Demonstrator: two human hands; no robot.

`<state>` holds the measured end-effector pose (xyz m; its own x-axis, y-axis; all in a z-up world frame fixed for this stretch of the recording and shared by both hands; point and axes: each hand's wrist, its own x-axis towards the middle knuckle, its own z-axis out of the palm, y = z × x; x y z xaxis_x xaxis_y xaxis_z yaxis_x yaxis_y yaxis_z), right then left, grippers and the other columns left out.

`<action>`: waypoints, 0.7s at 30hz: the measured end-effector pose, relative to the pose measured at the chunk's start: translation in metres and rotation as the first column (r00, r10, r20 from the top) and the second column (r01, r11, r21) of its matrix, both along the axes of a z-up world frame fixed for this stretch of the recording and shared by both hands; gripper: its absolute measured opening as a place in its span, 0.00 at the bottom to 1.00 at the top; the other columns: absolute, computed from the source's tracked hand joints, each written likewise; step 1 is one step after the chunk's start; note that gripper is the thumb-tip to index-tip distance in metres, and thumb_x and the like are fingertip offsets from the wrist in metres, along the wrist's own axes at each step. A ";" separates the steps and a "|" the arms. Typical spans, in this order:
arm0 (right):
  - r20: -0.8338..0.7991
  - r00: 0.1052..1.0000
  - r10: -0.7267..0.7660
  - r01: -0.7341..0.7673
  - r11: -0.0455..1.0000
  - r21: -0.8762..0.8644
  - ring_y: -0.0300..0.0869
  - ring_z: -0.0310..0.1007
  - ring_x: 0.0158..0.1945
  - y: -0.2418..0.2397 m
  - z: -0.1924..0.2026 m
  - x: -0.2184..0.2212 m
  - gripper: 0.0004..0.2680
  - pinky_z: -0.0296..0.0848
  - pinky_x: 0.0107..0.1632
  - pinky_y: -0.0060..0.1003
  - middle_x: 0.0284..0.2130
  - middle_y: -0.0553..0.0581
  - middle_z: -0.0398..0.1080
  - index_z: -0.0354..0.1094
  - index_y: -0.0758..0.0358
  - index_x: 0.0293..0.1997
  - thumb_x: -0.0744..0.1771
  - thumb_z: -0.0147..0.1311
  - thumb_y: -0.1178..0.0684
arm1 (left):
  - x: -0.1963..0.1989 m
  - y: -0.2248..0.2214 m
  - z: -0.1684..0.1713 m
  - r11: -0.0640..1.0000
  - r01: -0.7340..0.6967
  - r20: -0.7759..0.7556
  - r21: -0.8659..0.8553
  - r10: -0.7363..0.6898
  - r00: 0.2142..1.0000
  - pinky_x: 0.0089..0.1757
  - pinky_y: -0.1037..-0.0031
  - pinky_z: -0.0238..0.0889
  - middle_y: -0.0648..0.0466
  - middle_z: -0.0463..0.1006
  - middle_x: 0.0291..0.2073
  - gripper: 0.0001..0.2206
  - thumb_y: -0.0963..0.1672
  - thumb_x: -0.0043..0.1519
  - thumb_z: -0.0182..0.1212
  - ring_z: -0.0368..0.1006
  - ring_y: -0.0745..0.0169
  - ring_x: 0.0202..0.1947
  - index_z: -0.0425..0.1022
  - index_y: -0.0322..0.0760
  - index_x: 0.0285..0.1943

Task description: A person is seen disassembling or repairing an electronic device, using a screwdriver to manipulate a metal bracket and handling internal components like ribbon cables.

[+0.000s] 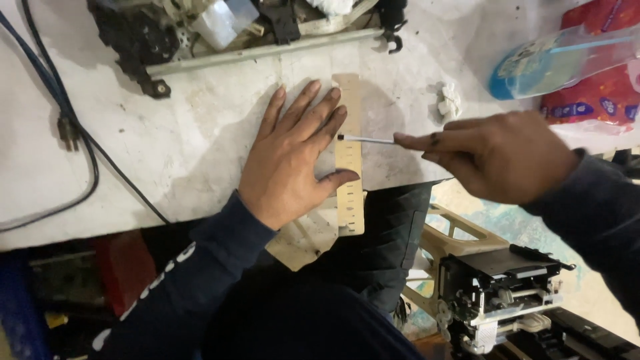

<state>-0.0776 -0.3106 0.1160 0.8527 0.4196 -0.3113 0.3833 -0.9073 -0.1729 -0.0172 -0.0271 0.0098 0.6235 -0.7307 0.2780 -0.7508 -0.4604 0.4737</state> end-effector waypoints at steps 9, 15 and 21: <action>0.122 0.992 0.015 -0.019 0.999 0.030 0.39 0.58 0.11 -0.003 -0.007 -0.013 0.13 0.54 0.12 0.37 0.21 0.41 0.73 0.74 0.45 0.62 0.70 0.51 0.48 | 0.000 0.000 0.000 1.000 0.000 0.019 -0.026 0.001 1.000 0.72 0.49 0.34 0.47 0.64 0.74 0.37 0.60 0.60 0.69 0.50 0.48 0.76 0.72 0.31 0.70; -0.020 0.999 -0.040 0.039 0.999 -0.007 0.41 0.63 0.11 -0.007 0.000 -0.010 0.16 0.56 0.12 0.39 0.24 0.42 0.77 0.68 0.38 0.66 0.69 0.47 0.45 | 0.000 0.001 0.002 1.000 0.006 -0.005 -0.021 -0.006 1.000 0.72 0.48 0.34 0.47 0.61 0.75 0.37 0.59 0.62 0.67 0.48 0.47 0.77 0.70 0.31 0.71; 0.020 0.954 -0.300 0.276 0.899 0.340 0.38 0.48 0.15 -0.007 0.008 -0.030 0.14 0.53 0.20 0.37 0.16 0.50 0.61 0.70 0.67 0.64 0.70 0.51 0.61 | 0.000 0.004 -0.002 0.985 0.052 -0.008 -0.165 -0.055 0.998 0.71 0.42 0.33 0.41 0.68 0.70 0.26 0.54 0.60 0.74 0.50 0.40 0.75 0.82 0.35 0.59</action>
<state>-0.1073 -0.3178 0.1242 0.9661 0.2209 -0.1332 0.1363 -0.8754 -0.4637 -0.0173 -0.0230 0.0076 0.5890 -0.7082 0.3893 -0.7656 -0.3348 0.5493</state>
